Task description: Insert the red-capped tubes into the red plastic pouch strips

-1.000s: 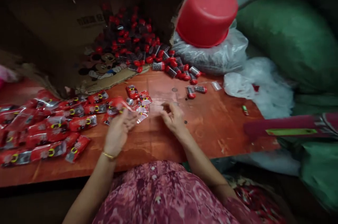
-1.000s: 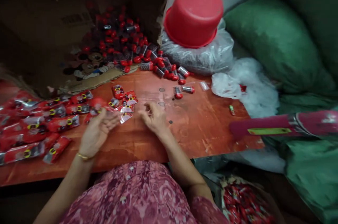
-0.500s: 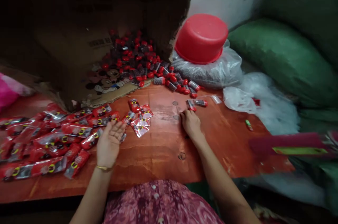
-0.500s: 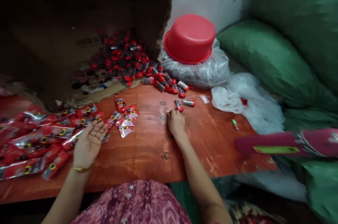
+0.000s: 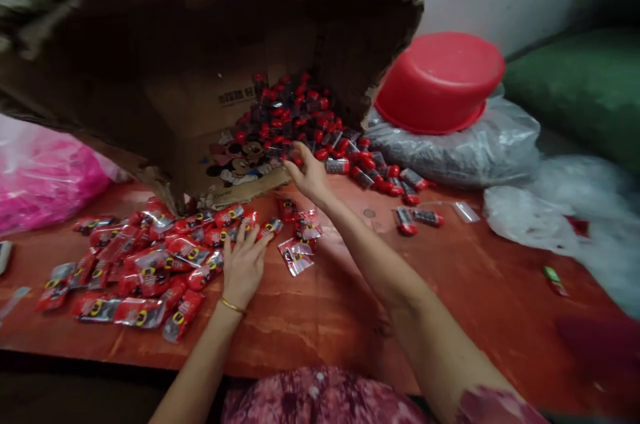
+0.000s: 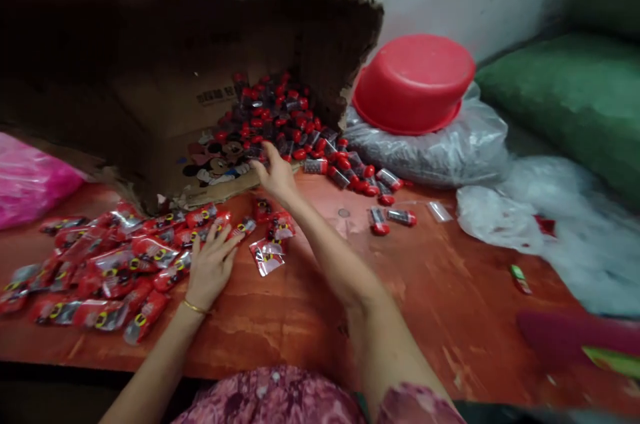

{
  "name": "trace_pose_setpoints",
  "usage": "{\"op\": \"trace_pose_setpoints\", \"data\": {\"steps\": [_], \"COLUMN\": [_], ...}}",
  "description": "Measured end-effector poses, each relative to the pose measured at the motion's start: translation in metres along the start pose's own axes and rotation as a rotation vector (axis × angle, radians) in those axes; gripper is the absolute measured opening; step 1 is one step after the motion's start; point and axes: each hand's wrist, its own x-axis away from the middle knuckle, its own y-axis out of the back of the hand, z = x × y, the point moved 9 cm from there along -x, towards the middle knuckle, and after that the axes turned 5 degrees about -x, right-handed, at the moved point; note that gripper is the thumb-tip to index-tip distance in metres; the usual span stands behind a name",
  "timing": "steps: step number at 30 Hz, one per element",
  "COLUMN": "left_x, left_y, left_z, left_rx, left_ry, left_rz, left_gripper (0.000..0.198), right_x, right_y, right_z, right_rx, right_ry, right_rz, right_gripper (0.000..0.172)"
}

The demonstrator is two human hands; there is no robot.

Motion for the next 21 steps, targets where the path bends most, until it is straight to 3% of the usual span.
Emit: {"op": "trace_pose_setpoints", "data": {"steps": [2,4,7,9,11,13,17,21], "left_x": [-0.001,-0.001,-0.004,-0.009,-0.015,-0.015,0.001,0.007], "left_y": [0.004,0.012,0.020,0.015,0.001,-0.016,-0.034,-0.029], "left_z": [0.002,0.001,-0.018,-0.041,-0.059,-0.071,-0.081,-0.086], "left_rx": [0.018,0.069,0.158,0.167,0.124,0.077,0.012,0.015], "left_ry": [-0.007,-0.007,-0.052,-0.122,-0.155,-0.184,-0.207,-0.158], "left_rz": [-0.037,-0.104,-0.147,-0.082,0.026,0.134,0.228,0.196], "left_gripper": [0.032,0.033,0.036,0.038,0.043,0.044,0.044,0.040], "right_x": [-0.003,0.011,0.058,0.098,0.130,0.152,0.177,0.184], "right_y": [0.016,0.046,0.106,0.136,0.136,0.118,0.078,0.068], "right_z": [0.009,-0.004,-0.061,-0.106,-0.133,-0.140,-0.117,-0.094], "right_rx": [0.044,0.211,0.561,0.754,0.866,0.883,0.783,0.698], "right_ry": [0.076,0.088,-0.114,-0.334,-0.385,-0.312,-0.079,0.074], "right_rz": [-0.014,-0.046,-0.163,-0.210,-0.131,-0.049,0.025,-0.030], "right_gripper": [0.041,0.033,0.033,0.037,0.043,0.046,0.044,0.041]}}
